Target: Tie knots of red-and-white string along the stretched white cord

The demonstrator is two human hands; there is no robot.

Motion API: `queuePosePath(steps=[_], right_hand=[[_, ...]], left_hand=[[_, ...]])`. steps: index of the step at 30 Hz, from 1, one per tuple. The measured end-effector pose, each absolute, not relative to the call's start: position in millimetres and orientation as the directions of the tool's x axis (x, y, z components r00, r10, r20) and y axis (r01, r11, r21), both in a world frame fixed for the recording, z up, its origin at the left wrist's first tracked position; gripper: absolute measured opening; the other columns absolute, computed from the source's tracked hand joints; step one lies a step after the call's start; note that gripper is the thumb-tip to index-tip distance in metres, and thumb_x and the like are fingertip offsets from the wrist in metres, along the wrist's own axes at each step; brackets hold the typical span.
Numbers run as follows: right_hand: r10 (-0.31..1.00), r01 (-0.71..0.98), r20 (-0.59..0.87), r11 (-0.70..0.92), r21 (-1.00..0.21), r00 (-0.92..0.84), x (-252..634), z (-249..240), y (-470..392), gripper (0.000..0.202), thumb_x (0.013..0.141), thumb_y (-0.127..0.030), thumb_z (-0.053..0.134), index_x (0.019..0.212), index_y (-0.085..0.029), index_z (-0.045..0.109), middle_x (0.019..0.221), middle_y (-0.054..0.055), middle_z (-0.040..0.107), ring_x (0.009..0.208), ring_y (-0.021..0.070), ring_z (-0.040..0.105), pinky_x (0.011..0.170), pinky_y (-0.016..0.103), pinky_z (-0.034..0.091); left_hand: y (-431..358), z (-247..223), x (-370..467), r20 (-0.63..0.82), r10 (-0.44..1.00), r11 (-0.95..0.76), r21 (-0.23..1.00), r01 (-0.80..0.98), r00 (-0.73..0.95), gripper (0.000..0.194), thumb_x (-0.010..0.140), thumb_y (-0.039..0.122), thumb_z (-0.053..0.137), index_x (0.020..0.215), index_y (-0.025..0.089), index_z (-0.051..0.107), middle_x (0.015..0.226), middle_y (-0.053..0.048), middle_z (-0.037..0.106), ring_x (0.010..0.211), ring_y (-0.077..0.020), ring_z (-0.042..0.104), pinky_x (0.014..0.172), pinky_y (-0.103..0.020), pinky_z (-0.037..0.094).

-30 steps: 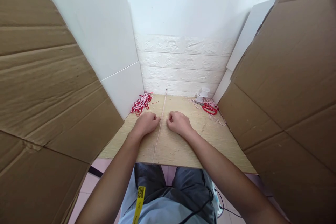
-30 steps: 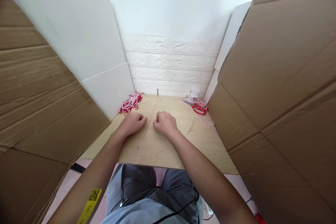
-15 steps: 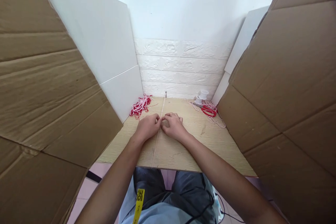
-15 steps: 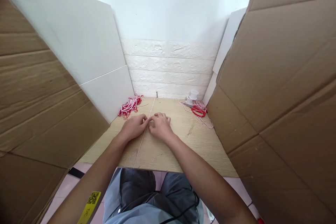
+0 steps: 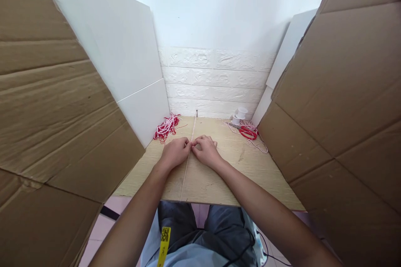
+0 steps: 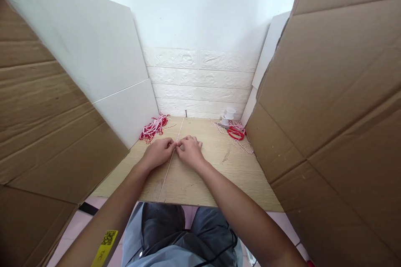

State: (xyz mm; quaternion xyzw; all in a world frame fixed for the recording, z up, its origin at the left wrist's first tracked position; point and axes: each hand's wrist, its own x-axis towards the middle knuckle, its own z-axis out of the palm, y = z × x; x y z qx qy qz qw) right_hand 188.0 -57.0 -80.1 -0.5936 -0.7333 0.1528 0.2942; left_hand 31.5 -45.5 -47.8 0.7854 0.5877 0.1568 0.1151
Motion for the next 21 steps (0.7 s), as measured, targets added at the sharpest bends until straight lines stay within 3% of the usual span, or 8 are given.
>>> queuePosePath(steps=[12, 21], right_hand=[[0.960, 0.764, 0.252, 0.254, -0.593, -0.124, 188.0, -79.9, -57.2, 0.016, 0.090, -0.037, 0.061, 0.090, -0.025, 0.072, 0.109, 0.006, 0.062, 0.110, 0.0233, 0.049, 0.089, 0.038, 0.031], [0.965, 0.762, 0.241, 0.234, -0.604, -0.105, 188.2, -76.2, -57.5, 0.012, 0.087, -0.031, 0.062, 0.085, -0.024, 0.072, 0.107, 0.005, 0.063, 0.109, 0.0232, 0.050, 0.088, 0.037, 0.032]], left_hand=[[-44.2, -47.5, 30.9, 0.117, 0.959, -0.284, 0.445, 0.849, 0.259, 0.029, 0.091, 0.040, 0.047, 0.080, 0.022, 0.067, 0.086, -0.005, 0.074, 0.078, -0.0201, 0.063, 0.063, -0.028, 0.035], [-41.7, -48.9, 28.3, 0.111, 0.965, -0.261, 0.375, 0.889, 0.237, 0.030, 0.090, 0.041, 0.045, 0.077, 0.022, 0.066, 0.083, -0.006, 0.073, 0.076, -0.0210, 0.062, 0.061, -0.029, 0.033]])
